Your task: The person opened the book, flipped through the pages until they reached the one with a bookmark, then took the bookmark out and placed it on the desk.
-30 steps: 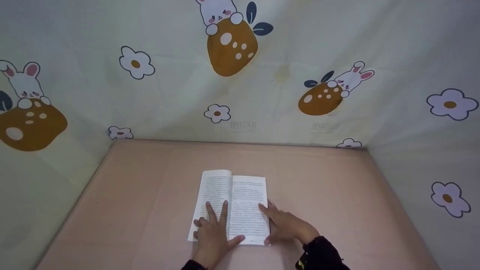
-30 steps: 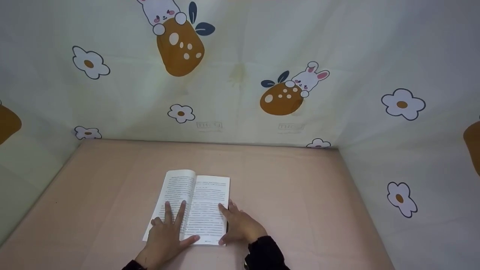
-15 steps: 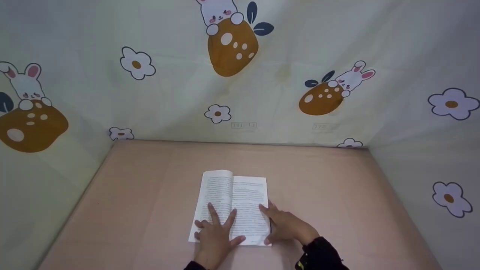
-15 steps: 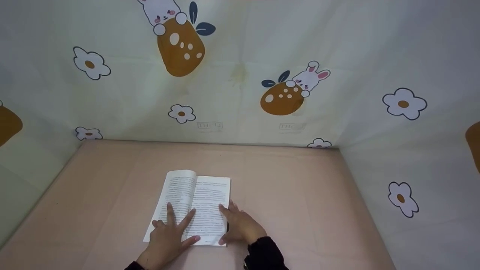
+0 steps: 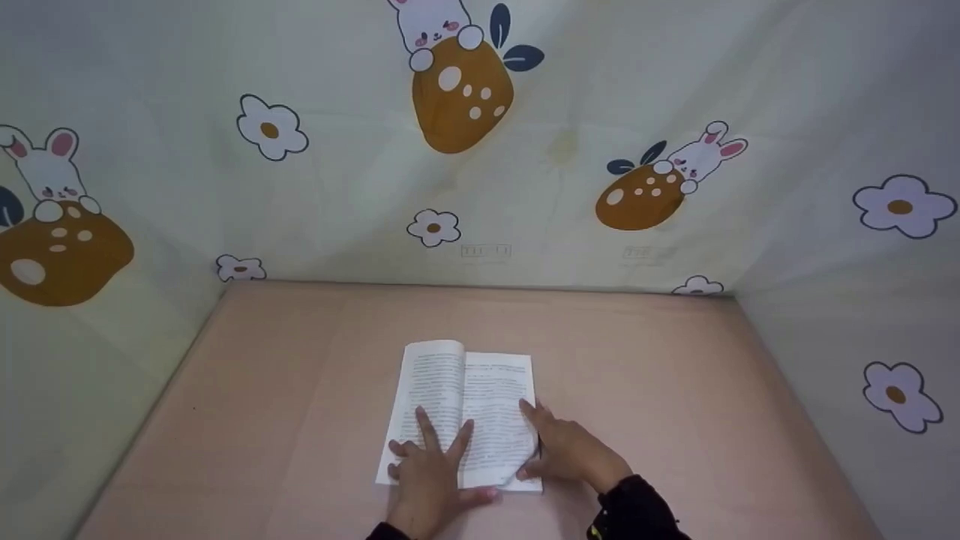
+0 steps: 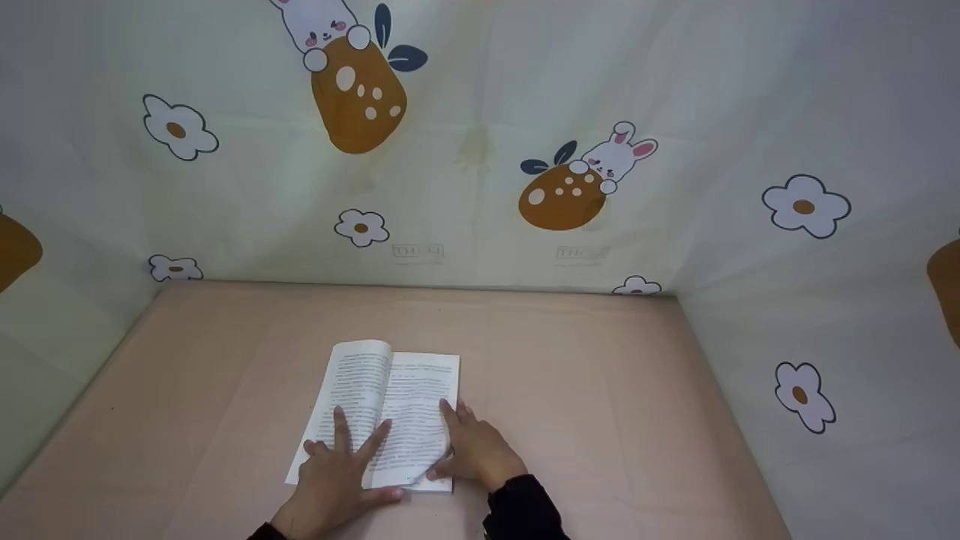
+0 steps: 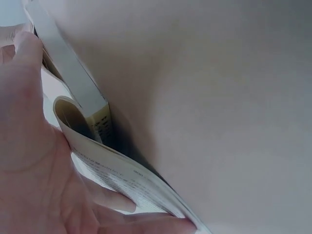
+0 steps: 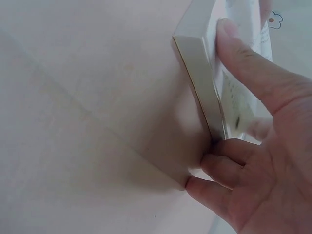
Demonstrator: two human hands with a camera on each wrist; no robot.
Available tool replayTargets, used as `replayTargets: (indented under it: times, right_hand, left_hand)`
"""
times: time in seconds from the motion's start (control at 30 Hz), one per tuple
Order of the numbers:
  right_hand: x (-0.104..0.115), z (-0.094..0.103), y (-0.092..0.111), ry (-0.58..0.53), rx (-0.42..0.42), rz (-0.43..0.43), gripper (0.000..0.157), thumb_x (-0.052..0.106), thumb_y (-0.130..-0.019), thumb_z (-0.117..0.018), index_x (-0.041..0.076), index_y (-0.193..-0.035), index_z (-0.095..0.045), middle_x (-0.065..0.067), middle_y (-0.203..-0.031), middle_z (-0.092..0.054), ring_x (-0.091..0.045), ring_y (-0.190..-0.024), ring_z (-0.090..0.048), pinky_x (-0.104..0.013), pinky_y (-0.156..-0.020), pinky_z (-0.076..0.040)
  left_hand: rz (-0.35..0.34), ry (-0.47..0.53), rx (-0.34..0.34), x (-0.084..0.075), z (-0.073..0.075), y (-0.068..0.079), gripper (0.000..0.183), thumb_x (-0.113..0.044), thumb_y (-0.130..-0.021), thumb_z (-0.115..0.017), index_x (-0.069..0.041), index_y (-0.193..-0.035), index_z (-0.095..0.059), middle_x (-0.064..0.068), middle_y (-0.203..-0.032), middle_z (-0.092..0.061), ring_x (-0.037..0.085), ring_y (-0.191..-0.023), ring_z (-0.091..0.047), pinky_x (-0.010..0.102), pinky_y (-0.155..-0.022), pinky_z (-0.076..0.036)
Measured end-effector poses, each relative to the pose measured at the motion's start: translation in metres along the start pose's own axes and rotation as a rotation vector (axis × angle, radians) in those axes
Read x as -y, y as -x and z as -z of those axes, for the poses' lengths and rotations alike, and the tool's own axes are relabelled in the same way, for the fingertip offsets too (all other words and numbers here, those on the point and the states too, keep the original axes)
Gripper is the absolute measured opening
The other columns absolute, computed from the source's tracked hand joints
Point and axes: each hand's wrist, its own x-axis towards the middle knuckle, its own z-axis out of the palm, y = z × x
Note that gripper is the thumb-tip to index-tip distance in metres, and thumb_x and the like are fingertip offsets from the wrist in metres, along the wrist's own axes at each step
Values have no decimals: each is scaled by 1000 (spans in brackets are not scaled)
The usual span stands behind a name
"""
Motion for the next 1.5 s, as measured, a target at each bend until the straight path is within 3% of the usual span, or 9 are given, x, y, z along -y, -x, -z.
replayTargets:
  times: [0.2,0.37,0.5,0.6,0.77,0.9,1.0,1.2,1.5]
  right_hand:
    - [2,-5,-1,30,-76,-24,107,50,-74,-72,2,-148,-11,-31,-125,-53,-41,-108,-58,-51,-96,-43]
    - [4,-5,-1,15,-70,-37,114,62,-74,-63,-2,-148,-5,-35,-116,-57,-44,-107,-58,-53,-94,-44]
    - [2,-3,0,15,-45,-17,110,60,-72,-67,4,-149,-11,-33,-134,-44,-47,-117,-50,-55,-99,-39]
    - [1,-1,2,25,-20,9,107,56,-69,-71,10,-149,-17,-31,-145,-28,-47,-125,-41,-57,-103,-34]
    - [2,1,2,62,3,28,103,54,-66,-73,12,-148,-25,-31,-147,-22,-45,-131,-34,-55,-106,-31]
    - [3,2,2,70,23,8,103,50,-65,-75,12,-147,-26,-28,-149,-20,-42,-135,-30,-56,-108,-28]
    - [3,2,1,48,39,-14,103,48,-65,-76,13,-148,-26,-24,-151,-18,-40,-137,-27,-57,-109,-25]
    - [3,1,1,11,40,-33,104,45,-63,-78,14,-147,-26,-24,-152,-17,-40,-137,-27,-56,-109,-25]
    - [1,-1,0,-6,42,-41,103,46,-64,-78,16,-148,-26,-22,-153,-15,-39,-139,-24,-55,-110,-23]
  left_hand:
    - [-17,29,-10,3,2,1,100,-92,-55,-41,-40,-140,-38,36,-138,-36,60,-94,-55,48,-52,-54]
    - [-29,65,-50,6,2,3,87,-85,-64,-44,-38,-137,-43,37,-136,-38,60,-91,-55,49,-50,-53]
    - [-45,37,-121,6,-2,3,74,-79,-72,-43,-39,-134,-47,36,-132,-43,58,-87,-57,46,-46,-52]
    - [-52,40,-127,6,-2,2,64,-72,-79,-43,-39,-134,-47,35,-132,-43,58,-87,-57,47,-46,-52]
    - [-49,114,-107,7,-1,0,52,-59,-86,-48,-38,-134,-47,37,-133,-40,62,-89,-55,51,-49,-53]
    - [-31,227,-15,10,3,-2,49,-51,-90,-46,-35,-137,-44,38,-137,-34,67,-96,-48,55,-56,-53]
    - [-25,296,22,14,4,-3,50,-48,-93,-41,-29,-139,-43,39,-138,-33,69,-98,-45,58,-64,-53]
    - [-32,366,27,19,5,0,59,-51,-94,-33,-17,-141,-40,40,-136,-36,70,-99,-44,60,-67,-52]
    - [-27,343,29,21,3,3,62,-33,-96,-43,12,-137,-33,40,-135,-36,62,-102,-48,52,-61,-54]
